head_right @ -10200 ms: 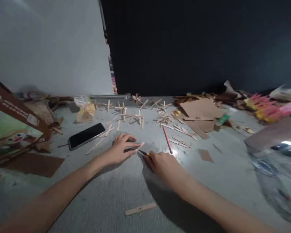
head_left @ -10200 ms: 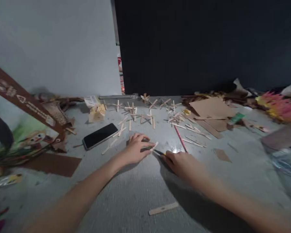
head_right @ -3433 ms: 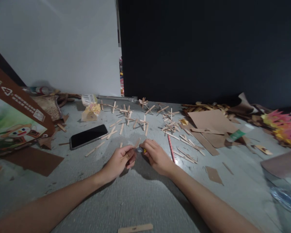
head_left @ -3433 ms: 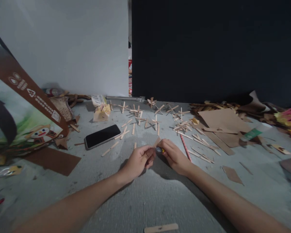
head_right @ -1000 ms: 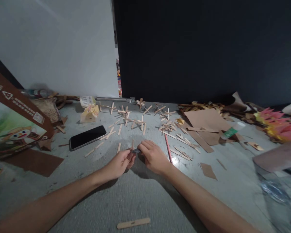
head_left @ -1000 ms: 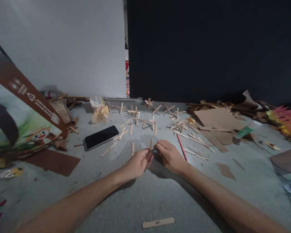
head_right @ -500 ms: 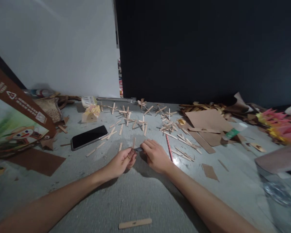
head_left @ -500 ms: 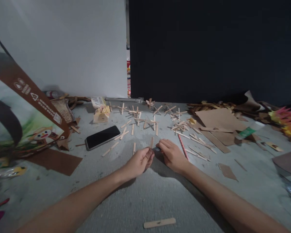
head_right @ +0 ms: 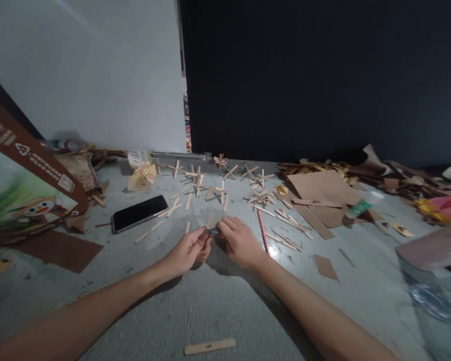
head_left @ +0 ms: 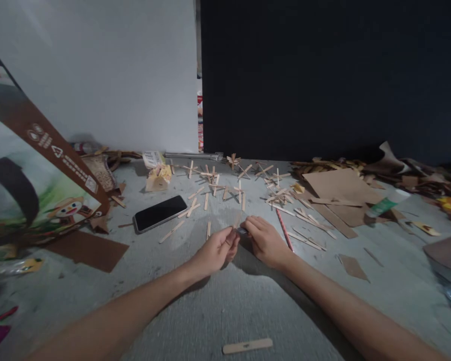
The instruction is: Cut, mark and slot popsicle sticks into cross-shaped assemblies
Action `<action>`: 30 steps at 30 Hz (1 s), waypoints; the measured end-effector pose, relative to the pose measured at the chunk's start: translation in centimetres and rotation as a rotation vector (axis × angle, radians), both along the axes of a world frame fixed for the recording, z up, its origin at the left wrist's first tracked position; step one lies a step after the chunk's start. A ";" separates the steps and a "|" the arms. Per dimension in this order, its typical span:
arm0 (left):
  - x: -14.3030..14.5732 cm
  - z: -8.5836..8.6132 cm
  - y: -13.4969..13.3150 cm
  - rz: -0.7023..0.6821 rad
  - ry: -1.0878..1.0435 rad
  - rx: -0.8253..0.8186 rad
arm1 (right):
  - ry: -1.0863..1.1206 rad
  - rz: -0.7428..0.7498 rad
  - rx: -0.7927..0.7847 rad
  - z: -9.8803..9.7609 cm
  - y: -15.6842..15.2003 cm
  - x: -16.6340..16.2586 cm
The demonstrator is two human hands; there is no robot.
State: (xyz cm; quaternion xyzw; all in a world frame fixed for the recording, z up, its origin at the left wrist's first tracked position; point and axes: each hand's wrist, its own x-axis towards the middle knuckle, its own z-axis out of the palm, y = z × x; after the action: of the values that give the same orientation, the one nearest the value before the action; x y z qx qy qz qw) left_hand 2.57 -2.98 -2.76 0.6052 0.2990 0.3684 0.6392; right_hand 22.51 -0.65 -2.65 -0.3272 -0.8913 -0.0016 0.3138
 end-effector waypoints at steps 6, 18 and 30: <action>0.2 0.2 -0.3 0.072 0.014 0.008 | 0.029 0.020 -0.020 0.0 0.1 0.1; 0.1 0.1 0.2 0.088 0.113 0.016 | -0.043 -0.040 0.002 0.0 -0.3 -0.3; 0.2 0.0 0.1 0.083 0.064 -0.040 | -0.066 -0.095 0.063 -0.1 -0.4 -0.2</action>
State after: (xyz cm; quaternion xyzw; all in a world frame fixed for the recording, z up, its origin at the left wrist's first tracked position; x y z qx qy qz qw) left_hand 2.78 -2.86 -2.72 0.5908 0.3515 0.3688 0.6256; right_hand 22.33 -1.02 -2.78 -0.3590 -0.8841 -0.0553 0.2940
